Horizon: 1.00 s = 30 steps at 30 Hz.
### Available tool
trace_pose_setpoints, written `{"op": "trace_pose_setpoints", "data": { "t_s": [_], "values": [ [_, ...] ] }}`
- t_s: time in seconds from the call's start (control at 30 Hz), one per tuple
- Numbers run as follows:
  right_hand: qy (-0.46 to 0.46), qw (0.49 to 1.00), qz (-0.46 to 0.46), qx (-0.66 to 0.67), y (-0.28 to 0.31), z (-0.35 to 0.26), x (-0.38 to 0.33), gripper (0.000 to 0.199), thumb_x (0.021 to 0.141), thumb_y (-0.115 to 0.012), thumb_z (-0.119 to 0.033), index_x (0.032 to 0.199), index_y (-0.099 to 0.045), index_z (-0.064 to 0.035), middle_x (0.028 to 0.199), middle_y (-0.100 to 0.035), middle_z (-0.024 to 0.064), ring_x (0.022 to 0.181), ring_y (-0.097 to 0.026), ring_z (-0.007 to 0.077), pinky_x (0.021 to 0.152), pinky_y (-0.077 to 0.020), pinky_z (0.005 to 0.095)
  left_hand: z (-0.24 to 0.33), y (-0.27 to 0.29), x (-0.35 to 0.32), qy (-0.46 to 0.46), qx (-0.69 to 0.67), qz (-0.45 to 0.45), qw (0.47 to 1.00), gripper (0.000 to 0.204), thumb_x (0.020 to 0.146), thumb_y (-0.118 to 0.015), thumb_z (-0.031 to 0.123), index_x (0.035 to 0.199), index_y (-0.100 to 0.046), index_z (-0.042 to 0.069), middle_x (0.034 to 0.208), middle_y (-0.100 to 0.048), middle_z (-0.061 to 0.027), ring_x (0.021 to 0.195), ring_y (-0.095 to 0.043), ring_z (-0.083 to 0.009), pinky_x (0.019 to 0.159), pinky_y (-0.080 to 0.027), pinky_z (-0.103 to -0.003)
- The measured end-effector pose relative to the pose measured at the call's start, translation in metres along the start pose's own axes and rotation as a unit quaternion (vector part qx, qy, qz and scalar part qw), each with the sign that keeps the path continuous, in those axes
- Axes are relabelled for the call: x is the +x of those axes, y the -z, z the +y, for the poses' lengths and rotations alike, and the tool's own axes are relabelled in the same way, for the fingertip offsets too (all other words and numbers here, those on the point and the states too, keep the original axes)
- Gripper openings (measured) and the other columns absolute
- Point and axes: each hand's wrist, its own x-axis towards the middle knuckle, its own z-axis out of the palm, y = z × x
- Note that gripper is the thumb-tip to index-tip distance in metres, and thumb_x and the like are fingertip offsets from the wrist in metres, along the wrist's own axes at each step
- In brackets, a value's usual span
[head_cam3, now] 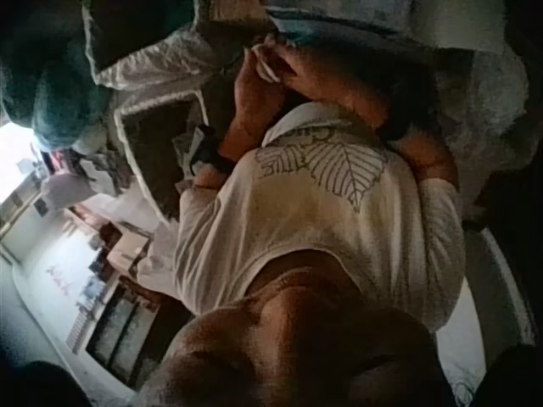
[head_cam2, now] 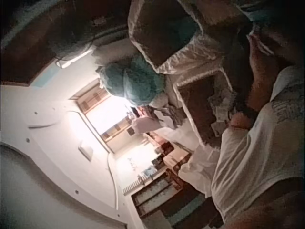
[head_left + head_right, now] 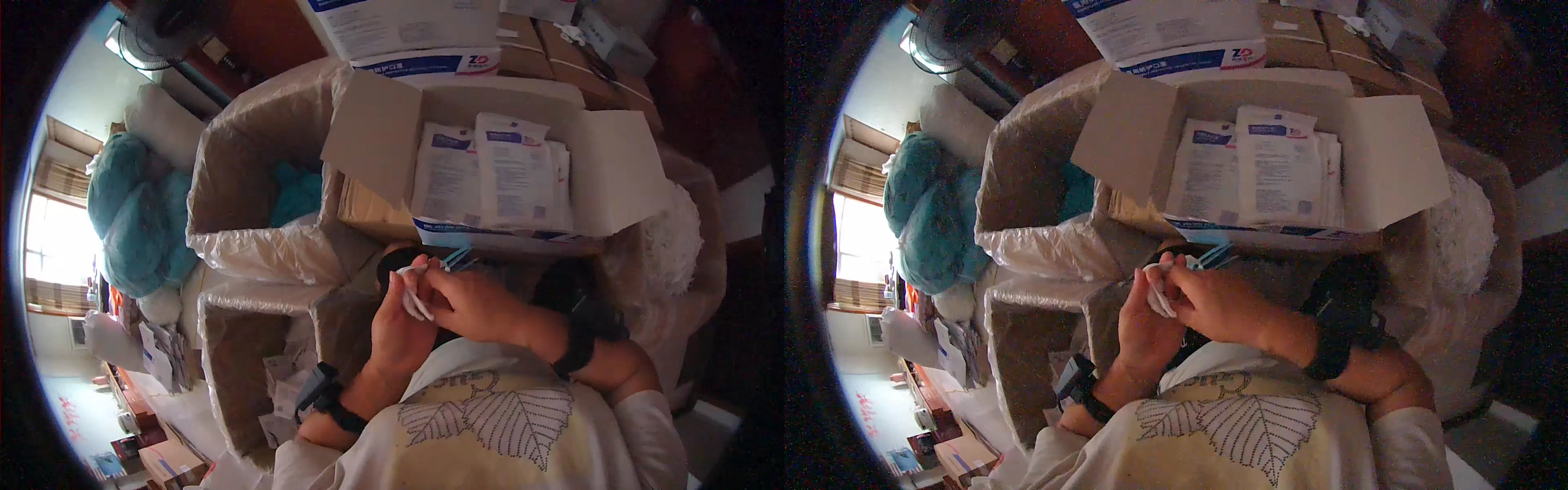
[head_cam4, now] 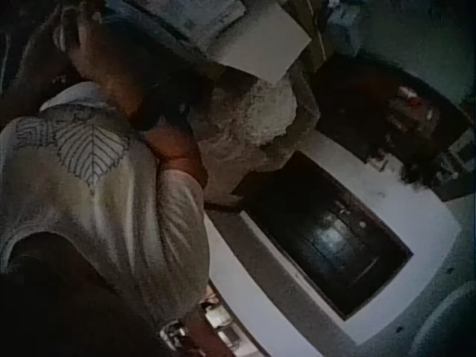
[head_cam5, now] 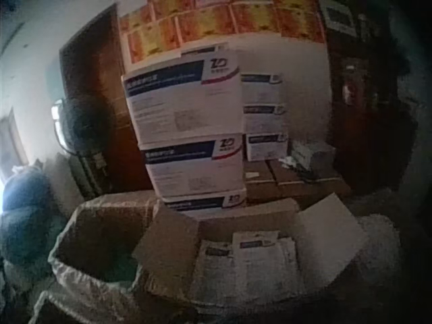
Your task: Packing loose face masks and individual mask packets into boxes.
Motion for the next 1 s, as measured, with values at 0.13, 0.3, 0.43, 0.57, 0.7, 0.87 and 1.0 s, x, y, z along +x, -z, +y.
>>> {"op": "trace_pose_setpoints", "data": {
  "t_s": [0.13,0.3,0.43,0.57,0.7,0.87,1.0],
  "values": [
    [-0.011,0.990,-0.064,0.125,0.013,-0.008,-0.001,0.023,0.083,-0.050,-0.015,0.101,-0.047,-0.0004,0.086,-0.058,0.0130,0.079,-0.057,0.0242,0.071,-0.0447,0.0328,0.000,0.003,-0.002,-0.011,0.014,-0.016,1.000,0.030,0.093,-0.031,0.032,0.088,-0.051,0.010,0.112,-0.050,-0.0050,0.113,-0.041,-0.0201,0.098,-0.030,-0.037],
    [-0.034,0.969,-0.072,0.233,0.009,-0.002,0.000,0.021,0.085,-0.048,-0.014,0.099,-0.051,0.0019,0.091,-0.057,0.0134,0.085,-0.055,0.0215,0.076,-0.0427,0.0309,-0.002,-0.007,-0.001,-0.057,0.198,0.026,0.978,0.029,0.094,-0.030,0.031,0.087,-0.047,0.009,0.107,-0.049,-0.0071,0.109,-0.043,-0.0206,0.094,-0.033,-0.035],
    [0.008,0.980,-0.016,0.198,-0.001,0.000,0.002,0.023,0.086,-0.047,-0.016,0.099,-0.053,0.0026,0.095,-0.057,0.0158,0.089,-0.056,0.0247,0.077,-0.0427,0.0331,-0.004,-0.003,0.000,-0.112,0.261,0.001,0.959,0.029,0.093,-0.032,0.031,0.084,-0.048,0.008,0.100,-0.050,-0.0071,0.103,-0.046,-0.0207,0.090,-0.035,-0.034],
    [-0.017,0.993,-0.023,0.113,0.013,-0.015,-0.001,0.025,0.087,-0.046,-0.020,0.096,-0.055,0.0014,0.088,-0.059,0.0168,0.084,-0.058,0.0281,0.072,-0.0435,0.0360,0.006,-0.021,0.006,-0.086,0.032,0.120,0.989,0.027,0.093,-0.035,0.030,0.080,-0.049,0.010,0.090,-0.051,-0.0044,0.078,-0.052,-0.0167,0.073,-0.041,-0.027],
    [-0.018,0.996,-0.087,0.016,0.011,-0.008,-0.023,0.026,0.088,-0.045,-0.024,0.089,-0.055,0.0000,0.076,-0.059,0.0160,0.073,-0.058,0.0298,0.066,-0.0438,0.0375,0.020,-0.005,0.000,-0.004,-0.032,0.038,0.999,0.025,0.092,-0.039,0.031,0.078,-0.048,0.012,0.081,-0.051,-0.0011,0.052,-0.040,-0.0078,0.049,-0.034,-0.021],
    [-0.103,0.975,-0.167,0.108,0.023,-0.011,-0.039,0.022,0.088,-0.044,-0.021,0.082,-0.054,-0.0019,0.071,-0.056,0.0081,0.065,-0.052,0.0160,0.061,-0.0417,0.0296,0.024,-0.014,-0.007,-0.080,0.090,0.166,0.979,0.023,0.091,-0.041,0.030,0.079,-0.048,0.012,0.079,-0.049,0.0004,0.050,-0.035,-0.0046,0.045,-0.030,-0.020],
    [-0.209,0.934,-0.155,0.244,0.032,0.017,-0.064,0.022,0.088,-0.044,-0.022,0.085,-0.056,-0.0036,0.076,-0.056,0.0032,0.069,-0.052,0.0107,0.062,-0.0422,0.0271,0.078,0.019,0.004,-0.205,0.097,0.073,0.971,0.020,0.090,-0.044,0.028,0.082,-0.050,0.010,0.082,-0.050,-0.0012,0.057,-0.040,-0.0083,0.050,-0.033,-0.021]
  ]
}}
